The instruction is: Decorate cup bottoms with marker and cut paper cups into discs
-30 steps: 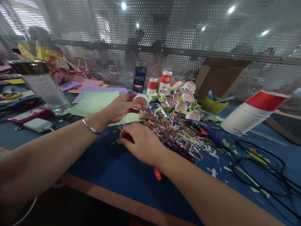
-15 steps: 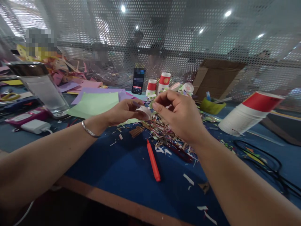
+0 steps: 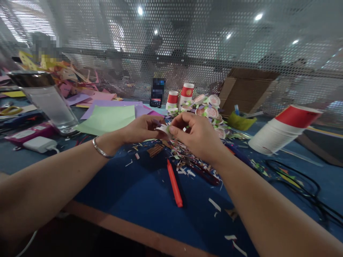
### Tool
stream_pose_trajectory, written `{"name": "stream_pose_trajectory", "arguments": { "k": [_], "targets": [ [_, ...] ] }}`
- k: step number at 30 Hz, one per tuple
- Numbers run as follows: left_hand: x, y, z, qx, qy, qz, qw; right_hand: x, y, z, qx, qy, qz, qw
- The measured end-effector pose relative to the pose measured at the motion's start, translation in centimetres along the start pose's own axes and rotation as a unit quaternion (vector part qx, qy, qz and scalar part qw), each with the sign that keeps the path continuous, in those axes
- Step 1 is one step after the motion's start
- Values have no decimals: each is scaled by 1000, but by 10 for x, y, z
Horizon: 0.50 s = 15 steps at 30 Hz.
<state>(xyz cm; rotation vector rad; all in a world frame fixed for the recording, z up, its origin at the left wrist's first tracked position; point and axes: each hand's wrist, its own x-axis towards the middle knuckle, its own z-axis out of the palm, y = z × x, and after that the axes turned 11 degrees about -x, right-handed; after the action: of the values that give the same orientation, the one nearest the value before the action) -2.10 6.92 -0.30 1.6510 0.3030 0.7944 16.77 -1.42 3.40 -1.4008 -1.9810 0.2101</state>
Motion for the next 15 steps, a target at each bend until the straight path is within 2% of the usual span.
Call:
{"name": "stream_pose_trajectory", "arguments": {
  "k": [7,15],
  "targets": [
    [-1,1,2,34,0,-1,999,1,5,4,2,4,-15,1000],
    [-3,1,2,80,28,14,996,0,6,4,4,1,-14,1000]
  ]
}}
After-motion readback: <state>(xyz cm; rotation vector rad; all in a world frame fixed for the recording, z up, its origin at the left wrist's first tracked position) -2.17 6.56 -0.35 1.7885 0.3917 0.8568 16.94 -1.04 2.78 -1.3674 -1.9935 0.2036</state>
